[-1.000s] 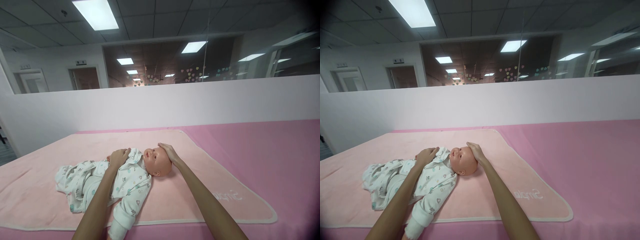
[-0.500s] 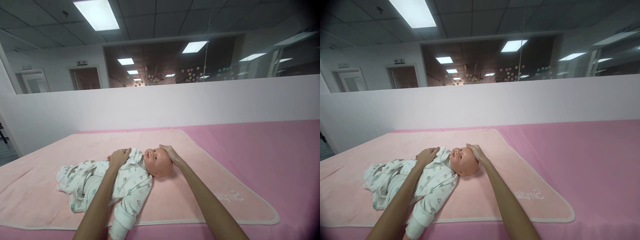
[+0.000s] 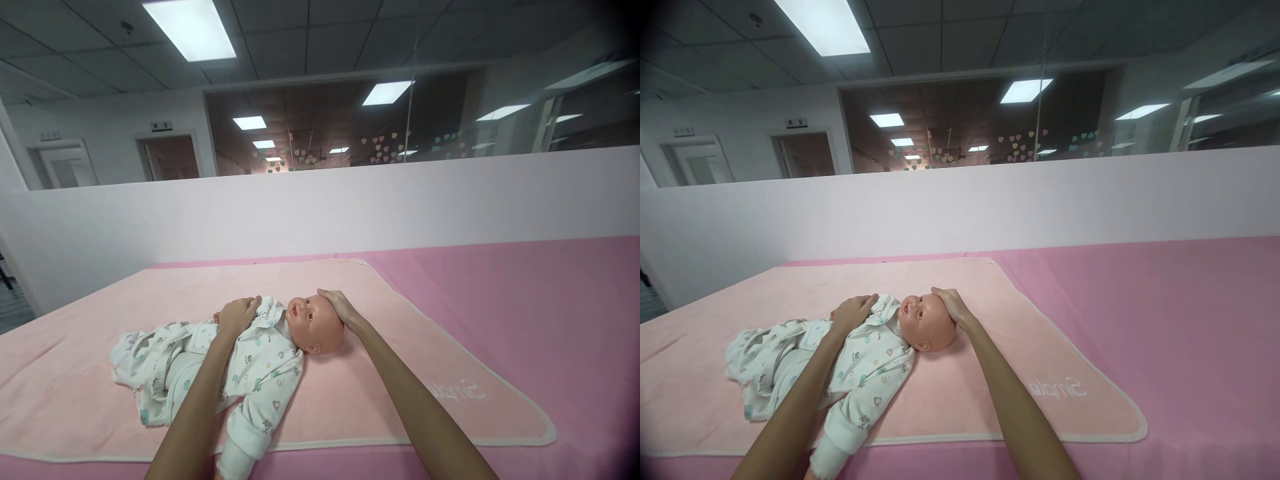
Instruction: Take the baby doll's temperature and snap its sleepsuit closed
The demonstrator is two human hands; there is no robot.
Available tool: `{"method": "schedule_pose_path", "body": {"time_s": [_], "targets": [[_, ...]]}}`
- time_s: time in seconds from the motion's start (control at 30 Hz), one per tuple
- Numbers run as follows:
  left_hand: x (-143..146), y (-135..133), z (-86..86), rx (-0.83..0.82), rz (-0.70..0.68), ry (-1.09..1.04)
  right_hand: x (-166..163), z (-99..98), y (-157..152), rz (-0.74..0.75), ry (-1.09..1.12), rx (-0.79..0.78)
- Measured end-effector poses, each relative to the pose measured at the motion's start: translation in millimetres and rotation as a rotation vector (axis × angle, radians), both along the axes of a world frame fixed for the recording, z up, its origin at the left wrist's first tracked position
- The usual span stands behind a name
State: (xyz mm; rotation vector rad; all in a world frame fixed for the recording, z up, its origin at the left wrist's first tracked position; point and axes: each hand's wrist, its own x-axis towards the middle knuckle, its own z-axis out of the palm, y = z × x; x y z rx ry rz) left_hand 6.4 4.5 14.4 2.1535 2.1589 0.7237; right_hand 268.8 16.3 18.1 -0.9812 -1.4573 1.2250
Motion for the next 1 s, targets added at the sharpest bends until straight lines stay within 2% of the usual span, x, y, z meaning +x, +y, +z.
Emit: {"method": "schedule_pose_path", "body": {"time_s": [0.13,0.27,0.37,0.47,0.57,0.63,0.7,0.8,0.87,0.9,1.0], "targets": [[-3.3,2.6,-2.8,0.073,-0.008,-0.086,0.7,1.4,-2.0,0.003,-0.002,-0.022],[-16.2,10.9,-10.7,0.190,-0.005,-0.600,1.4,2.3,-2.8,0.084,0.026,-0.017],[-30.4,16.1,-14.2,0.301,-0.019,-0.995,0.5,1.1,-0.1,-0.005,-0.010,0.081],[-42.9,16.4,-12.4,0.422,-0.141,-1.409,-0.9,-1.2,4.0,-0.142,-0.057,0.189],[-45.4,11.9,-8.6,0.527,-0.328,-1.598,-1.5,-2.8,6.4,-0.209,-0.083,0.238],[-38.4,7.3,-7.3,0.468,-0.436,-1.599,-1.5,-2.8,5.9,-0.265,-0.099,0.277],[-26.2,2.2,-7.1,0.291,-0.556,-1.490,-1.4,-2.3,4.2,-0.322,-0.107,0.314],[-7.0,-4.5,-6.2,-0.072,-0.706,-1.093,-0.8,-0.9,-0.5,-0.408,-0.169,0.405],[0.7,-6.5,-4.9,-0.213,-0.703,-0.860,-0.2,1.6,-4.9,-0.461,-0.246,0.482],[2.5,-6.5,-4.2,-0.237,-0.680,-0.808,-0.3,3.7,-7.6,-0.483,-0.289,0.517],[0.7,-3.1,-3.9,-0.224,-0.590,-0.894,-5.6,14.1,-17.2,-0.509,-0.450,0.619]]}}
